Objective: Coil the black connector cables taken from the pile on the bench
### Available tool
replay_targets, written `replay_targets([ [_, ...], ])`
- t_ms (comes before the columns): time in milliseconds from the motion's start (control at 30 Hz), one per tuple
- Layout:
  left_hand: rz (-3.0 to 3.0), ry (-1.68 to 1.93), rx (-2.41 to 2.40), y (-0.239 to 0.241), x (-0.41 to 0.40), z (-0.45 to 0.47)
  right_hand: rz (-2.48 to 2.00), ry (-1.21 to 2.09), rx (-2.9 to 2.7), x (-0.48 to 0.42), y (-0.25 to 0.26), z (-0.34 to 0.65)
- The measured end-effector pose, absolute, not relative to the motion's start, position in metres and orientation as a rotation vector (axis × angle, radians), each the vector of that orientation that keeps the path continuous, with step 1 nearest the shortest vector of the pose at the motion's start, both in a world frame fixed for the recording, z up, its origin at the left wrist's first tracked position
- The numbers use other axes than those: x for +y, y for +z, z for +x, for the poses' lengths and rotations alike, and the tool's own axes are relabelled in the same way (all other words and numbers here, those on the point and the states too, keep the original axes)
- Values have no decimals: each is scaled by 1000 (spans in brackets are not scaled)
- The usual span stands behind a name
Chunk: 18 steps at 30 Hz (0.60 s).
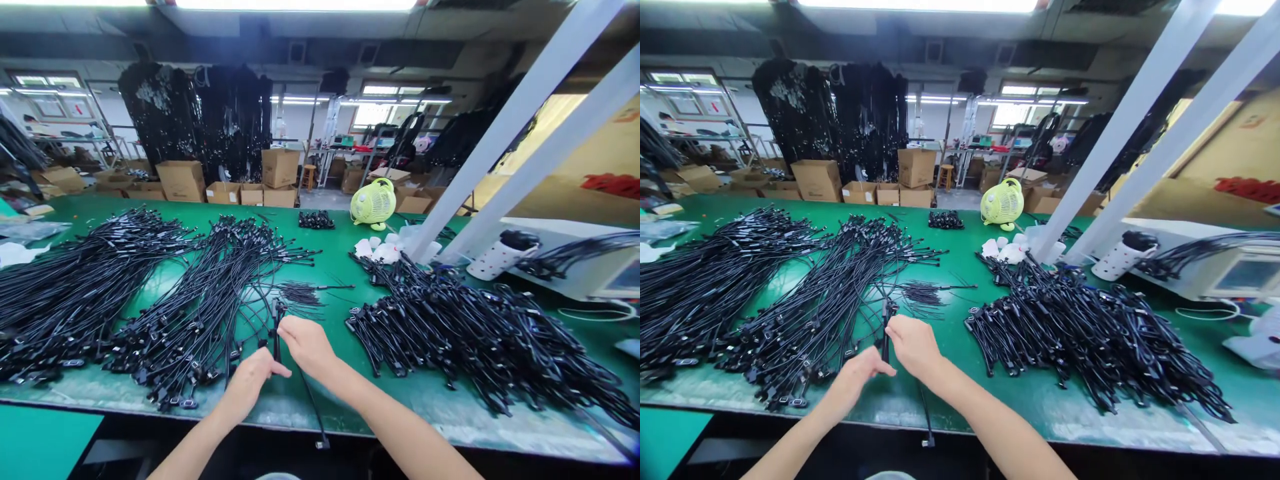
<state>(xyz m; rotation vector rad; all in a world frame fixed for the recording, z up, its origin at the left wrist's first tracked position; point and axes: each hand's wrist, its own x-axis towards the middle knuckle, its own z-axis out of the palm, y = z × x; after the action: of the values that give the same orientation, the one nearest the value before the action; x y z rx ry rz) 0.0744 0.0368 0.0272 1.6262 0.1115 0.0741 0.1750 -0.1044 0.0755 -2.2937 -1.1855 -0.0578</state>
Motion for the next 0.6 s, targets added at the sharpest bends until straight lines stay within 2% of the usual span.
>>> replay_targets([
  [167, 1260, -45, 317, 42, 39, 80, -2212, -6, -1479, -106, 70, 146],
  [333, 1641, 40, 78, 74, 44, 61, -2244, 80, -1309, -113, 69, 154],
  [500, 1604, 236, 272, 56, 26, 58, -2189, -77, -1181, -117, 68, 157],
  [600, 1517, 171, 209, 47, 15, 55, -1952, 173, -1020, -116, 67, 149],
])
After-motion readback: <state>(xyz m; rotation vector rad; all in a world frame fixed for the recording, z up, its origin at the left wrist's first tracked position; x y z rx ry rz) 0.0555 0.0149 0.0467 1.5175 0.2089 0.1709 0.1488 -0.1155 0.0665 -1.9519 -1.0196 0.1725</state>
